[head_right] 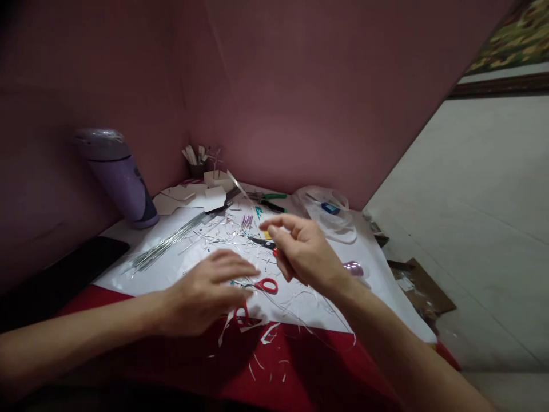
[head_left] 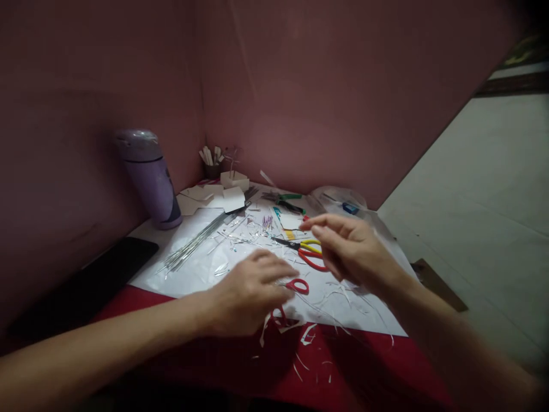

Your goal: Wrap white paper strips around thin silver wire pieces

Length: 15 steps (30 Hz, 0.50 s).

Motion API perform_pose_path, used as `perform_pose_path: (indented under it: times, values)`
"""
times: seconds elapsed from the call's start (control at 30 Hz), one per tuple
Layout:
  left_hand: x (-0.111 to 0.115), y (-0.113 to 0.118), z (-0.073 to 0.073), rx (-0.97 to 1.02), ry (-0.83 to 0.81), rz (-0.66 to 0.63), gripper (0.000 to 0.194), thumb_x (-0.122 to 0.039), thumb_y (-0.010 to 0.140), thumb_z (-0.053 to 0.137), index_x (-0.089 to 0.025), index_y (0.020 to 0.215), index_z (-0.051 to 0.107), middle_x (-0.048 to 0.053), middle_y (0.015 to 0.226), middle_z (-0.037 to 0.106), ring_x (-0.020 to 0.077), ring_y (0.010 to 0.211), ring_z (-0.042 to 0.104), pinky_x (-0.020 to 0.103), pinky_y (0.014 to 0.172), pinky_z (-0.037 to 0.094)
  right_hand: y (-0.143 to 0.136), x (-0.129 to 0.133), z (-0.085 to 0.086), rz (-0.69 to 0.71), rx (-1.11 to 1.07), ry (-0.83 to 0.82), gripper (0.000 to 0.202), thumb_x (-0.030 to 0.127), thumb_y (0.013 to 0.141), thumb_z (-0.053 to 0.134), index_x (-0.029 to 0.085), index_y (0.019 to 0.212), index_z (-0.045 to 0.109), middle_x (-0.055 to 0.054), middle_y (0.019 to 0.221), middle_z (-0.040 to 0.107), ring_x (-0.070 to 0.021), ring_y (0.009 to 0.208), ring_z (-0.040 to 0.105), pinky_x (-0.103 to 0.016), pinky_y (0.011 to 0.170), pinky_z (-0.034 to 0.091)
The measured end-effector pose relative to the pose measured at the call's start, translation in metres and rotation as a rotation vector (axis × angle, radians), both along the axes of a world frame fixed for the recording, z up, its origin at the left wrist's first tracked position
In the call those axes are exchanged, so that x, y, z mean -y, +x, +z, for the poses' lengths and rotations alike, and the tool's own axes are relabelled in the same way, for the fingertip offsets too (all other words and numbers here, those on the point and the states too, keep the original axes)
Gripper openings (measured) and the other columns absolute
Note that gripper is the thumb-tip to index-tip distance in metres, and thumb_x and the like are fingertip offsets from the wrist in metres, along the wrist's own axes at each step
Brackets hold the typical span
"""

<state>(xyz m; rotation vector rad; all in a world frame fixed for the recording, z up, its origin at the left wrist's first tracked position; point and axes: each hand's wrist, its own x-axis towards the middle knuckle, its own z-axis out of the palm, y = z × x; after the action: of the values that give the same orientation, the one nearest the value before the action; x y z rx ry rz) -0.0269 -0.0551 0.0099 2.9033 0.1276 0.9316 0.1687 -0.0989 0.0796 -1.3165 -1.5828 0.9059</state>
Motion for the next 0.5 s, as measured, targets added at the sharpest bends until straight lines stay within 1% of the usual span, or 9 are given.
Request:
perform_pose_path:
  times: [0.07, 0.1, 0.17, 0.2, 0.23, 0.27, 0.33, 0.4, 0.5]
  values:
    - [-0.016, -0.003, 0.008, 0.23, 0.02, 0.184, 0.02, -0.009, 0.081, 0.049, -0.017, 0.095, 0.062, 0.009, 0.11, 0.063, 0.0195, 0.102, 0.055, 0.039, 0.087, 0.042, 0.004, 0.003, -0.019, -0.02, 0.245, 0.029, 0.022, 0.029, 0.09, 0.044, 0.016, 0.097, 0.061, 0.008, 0.033, 0.044, -0.0068, 0.026, 0.036, -0.018, 0.031, 0.027]
    - [-0.024, -0.003, 0.01, 0.295, 0.057, 0.271, 0.023, -0.009, 0.082, 0.048, -0.017, 0.099, 0.061, 0.01, 0.112, 0.062, 0.0203, 0.105, 0.053, 0.04, 0.087, 0.041, 0.008, 0.006, -0.027, -0.021, 0.381, 0.091, 0.023, 0.028, 0.09, 0.043, 0.016, 0.097, 0.062, 0.006, 0.037, 0.048, -0.0075, 0.029, 0.04, -0.019, 0.034, 0.029]
    - [-0.037, -0.003, 0.011, 0.283, 0.143, 0.398, 0.027, -0.01, 0.083, 0.048, -0.017, 0.107, 0.059, 0.011, 0.12, 0.058, 0.0236, 0.114, 0.048, 0.043, 0.09, 0.038, 0.019, 0.014, -0.038, -0.023, 0.675, 0.303, 0.026, 0.024, 0.09, 0.041, 0.014, 0.101, 0.062, 0.002, 0.048, 0.058, -0.0085, 0.034, 0.045, -0.021, 0.039, 0.031]
    - [-0.043, -0.002, 0.009, 0.239, 0.169, 0.409, 0.027, -0.011, 0.083, 0.049, -0.018, 0.108, 0.059, 0.011, 0.12, 0.059, 0.0241, 0.113, 0.048, 0.043, 0.09, 0.038, 0.026, 0.017, -0.042, -0.02, 0.831, 0.438, 0.028, 0.022, 0.09, 0.04, 0.014, 0.103, 0.063, 0.0, 0.051, 0.06, -0.0089, 0.036, 0.045, -0.022, 0.04, 0.03]
    - [-0.047, -0.002, 0.006, 0.196, 0.174, 0.396, 0.025, -0.012, 0.083, 0.049, -0.018, 0.106, 0.06, 0.009, 0.112, 0.064, 0.0228, 0.106, 0.053, 0.041, 0.087, 0.039, 0.034, 0.019, -0.044, -0.017, 0.983, 0.574, 0.029, 0.019, 0.09, 0.038, 0.013, 0.105, 0.063, 0.0, 0.052, 0.061, -0.0094, 0.036, 0.045, -0.023, 0.041, 0.027]
    - [-0.05, -0.001, 0.003, 0.15, 0.152, 0.386, 0.023, -0.011, 0.084, 0.049, -0.018, 0.1, 0.062, 0.006, 0.098, 0.068, 0.0201, 0.094, 0.058, 0.039, 0.083, 0.041, 0.043, 0.021, -0.045, -0.013, 1.122, 0.695, 0.031, 0.016, 0.09, 0.036, 0.012, 0.105, 0.063, 0.0, 0.05, 0.059, -0.01, 0.036, 0.044, -0.025, 0.041, 0.025]
    - [-0.054, 0.001, -0.003, 0.061, 0.112, 0.399, 0.022, -0.008, 0.083, 0.045, -0.017, 0.091, 0.065, 0.003, 0.078, 0.07, 0.0171, 0.074, 0.061, 0.034, 0.073, 0.043, 0.059, 0.021, -0.044, -0.006, 1.345, 0.853, 0.034, 0.011, 0.089, 0.033, 0.012, 0.103, 0.064, 0.0, 0.044, 0.054, -0.0115, 0.035, 0.042, -0.027, 0.042, 0.021]
    - [-0.053, 0.004, -0.006, 0.034, 0.042, 0.415, 0.023, -0.007, 0.081, 0.044, -0.016, 0.086, 0.065, 0.003, 0.072, 0.069, 0.0153, 0.064, 0.06, 0.029, 0.061, 0.042, 0.07, 0.019, -0.041, -0.046, 1.476, 0.896, 0.036, 0.008, 0.087, 0.031, 0.012, 0.098, 0.066, 0.0, 0.045, 0.053, -0.0127, 0.036, 0.041, -0.028, 0.044, 0.018]
    - [-0.048, 0.013, -0.003, 0.011, -0.055, 0.415, 0.025, -0.006, 0.079, 0.043, -0.015, 0.084, 0.066, 0.002, 0.062, 0.065, 0.013, 0.055, 0.057, 0.024, 0.053, 0.039, 0.069, 0.012, -0.038, -0.208, 1.51, 0.817, 0.032, 0.01, 0.086, 0.035, 0.013, 0.092, 0.066, -0.003, 0.054, 0.057, -0.0133, 0.042, 0.043, -0.028, 0.046, 0.018]
